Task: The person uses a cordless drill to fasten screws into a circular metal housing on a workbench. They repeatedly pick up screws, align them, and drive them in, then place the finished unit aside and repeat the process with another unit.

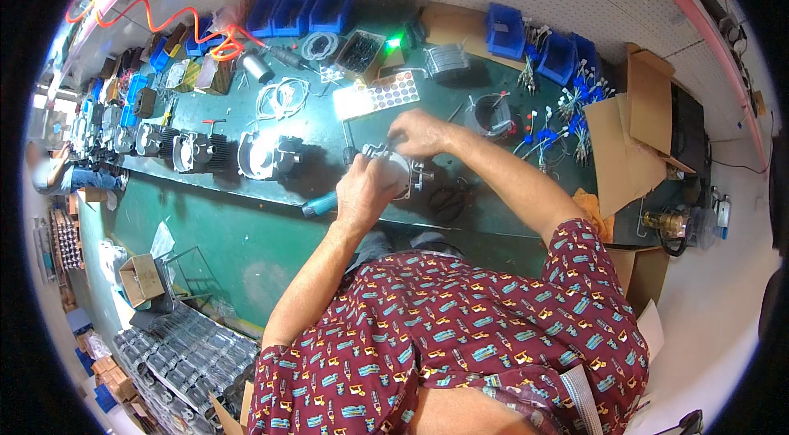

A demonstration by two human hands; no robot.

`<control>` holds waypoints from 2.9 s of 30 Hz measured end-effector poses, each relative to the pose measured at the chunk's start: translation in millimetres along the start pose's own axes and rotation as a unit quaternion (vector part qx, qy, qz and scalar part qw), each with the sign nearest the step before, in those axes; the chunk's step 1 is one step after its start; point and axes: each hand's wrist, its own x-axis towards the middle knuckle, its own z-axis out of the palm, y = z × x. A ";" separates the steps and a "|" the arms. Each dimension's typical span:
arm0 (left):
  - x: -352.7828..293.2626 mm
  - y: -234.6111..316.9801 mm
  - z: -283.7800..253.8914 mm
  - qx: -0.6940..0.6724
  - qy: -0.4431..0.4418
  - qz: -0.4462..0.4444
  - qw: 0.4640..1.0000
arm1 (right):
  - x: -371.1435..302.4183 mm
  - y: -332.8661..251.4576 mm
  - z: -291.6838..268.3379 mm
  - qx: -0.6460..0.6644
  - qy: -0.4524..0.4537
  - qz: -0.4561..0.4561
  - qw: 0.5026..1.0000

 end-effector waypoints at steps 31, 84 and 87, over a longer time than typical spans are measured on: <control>6.0 -22.8 25.2 0.041 0.007 0.083 0.996 | -4.2 -1.7 46.5 0.005 0.107 0.085 0.991; 16.9 -24.1 21.8 0.066 -0.061 0.072 0.993 | -35.0 29.4 24.6 0.322 0.069 0.219 0.919; 15.1 -26.0 24.9 0.054 -0.027 0.074 0.995 | -11.6 -1.3 24.3 0.216 0.140 0.146 0.955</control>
